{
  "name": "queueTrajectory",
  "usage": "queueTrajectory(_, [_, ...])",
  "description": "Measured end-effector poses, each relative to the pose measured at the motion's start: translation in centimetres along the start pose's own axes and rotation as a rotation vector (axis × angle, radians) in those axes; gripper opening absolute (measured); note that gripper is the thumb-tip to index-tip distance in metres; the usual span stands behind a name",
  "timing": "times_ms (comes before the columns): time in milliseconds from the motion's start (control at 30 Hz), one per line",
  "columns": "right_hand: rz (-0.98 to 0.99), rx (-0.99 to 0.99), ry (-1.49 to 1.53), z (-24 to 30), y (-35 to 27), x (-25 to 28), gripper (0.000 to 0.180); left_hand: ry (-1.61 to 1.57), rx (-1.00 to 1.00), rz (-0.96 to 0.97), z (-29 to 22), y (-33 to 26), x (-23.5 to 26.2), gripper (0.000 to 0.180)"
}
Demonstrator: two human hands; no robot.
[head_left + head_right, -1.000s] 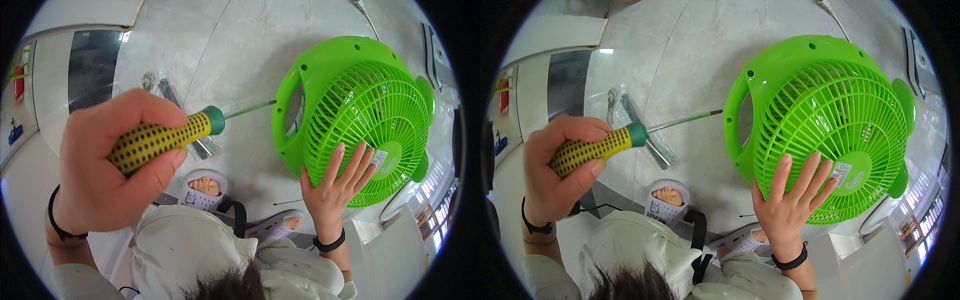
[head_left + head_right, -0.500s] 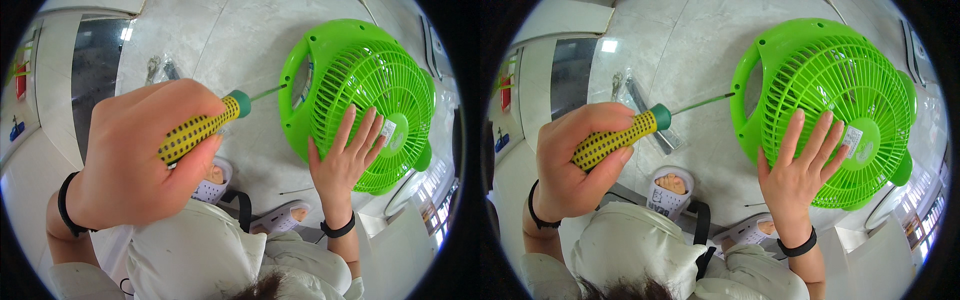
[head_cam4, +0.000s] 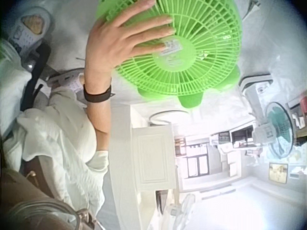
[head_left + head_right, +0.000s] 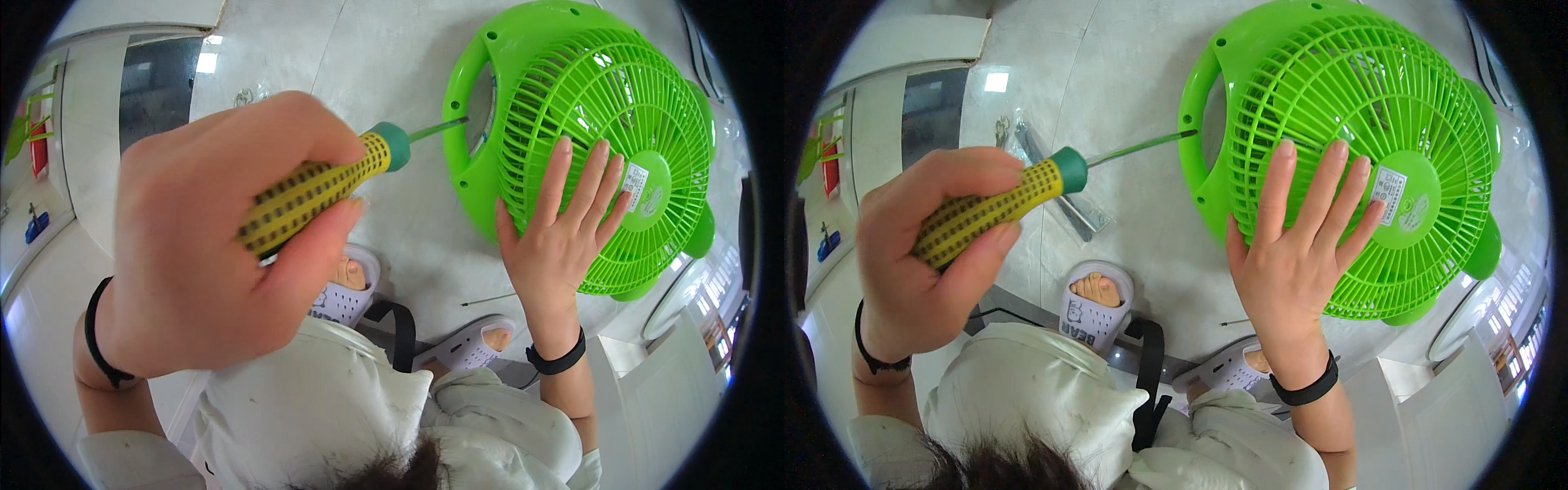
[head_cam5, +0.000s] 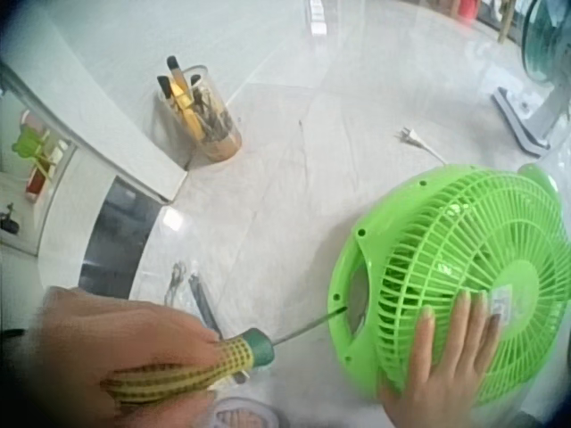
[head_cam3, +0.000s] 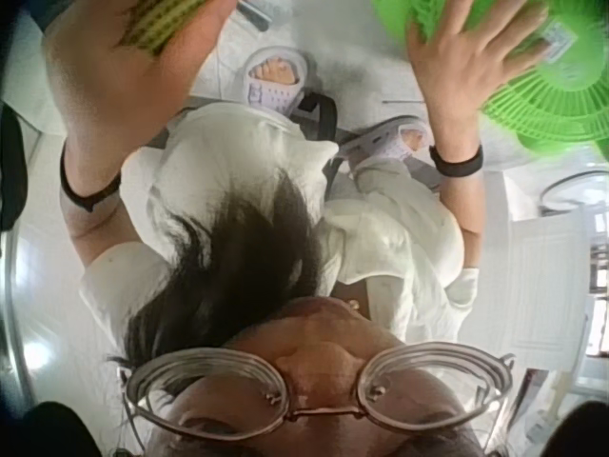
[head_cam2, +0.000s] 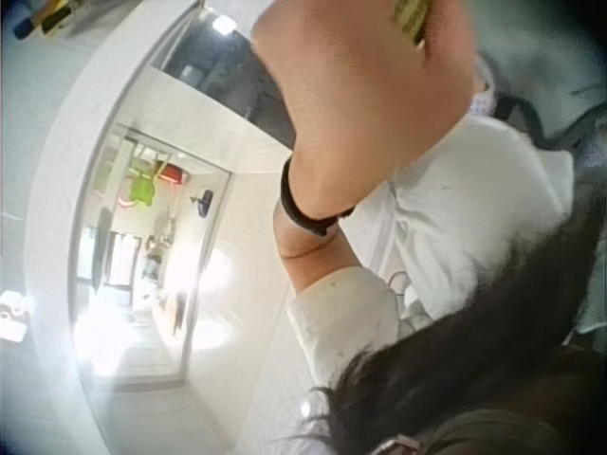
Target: The person uses a screwdriver to tighten screws on the base and cage of a green plastic fan. They rotate the fan to access different screw locations and continue fastening components together.
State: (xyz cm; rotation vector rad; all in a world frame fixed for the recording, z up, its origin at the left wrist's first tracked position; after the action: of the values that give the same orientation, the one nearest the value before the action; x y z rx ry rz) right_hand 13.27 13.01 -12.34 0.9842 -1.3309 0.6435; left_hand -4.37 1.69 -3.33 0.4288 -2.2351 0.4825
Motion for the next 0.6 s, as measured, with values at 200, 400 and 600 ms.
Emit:
queueTrajectory(200, [0.003,-0.020,-0.020,0.1,0.6,-0.2,0.090,-0.143,0.076,0.088,0.7,-1.7,-0.5,0.026])
queueTrajectory(400, [0.024,-0.017,-0.081,0.4,1.6,-0.8,0.085,-0.070,0.000,0.046,0.9,-2.0,-1.4,0.027])
queueTrajectory(600, [0.022,-0.023,-0.117,0.5,2.9,-1.1,0.082,-0.076,-0.057,0.007,0.5,-1.9,-0.9,0.028])
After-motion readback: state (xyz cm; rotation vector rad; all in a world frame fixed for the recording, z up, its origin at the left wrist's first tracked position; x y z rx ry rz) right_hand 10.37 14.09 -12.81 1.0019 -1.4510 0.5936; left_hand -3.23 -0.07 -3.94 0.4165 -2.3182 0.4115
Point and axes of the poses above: each hand's wrist, its own y-axis towards the middle knuckle, its own x-axis out of the back of the hand, z = x × y, the point moved 8 cm from there along y, towards the middle knuckle, and after that the axes turned 11 degrees about -z, right-handed, at the moved point
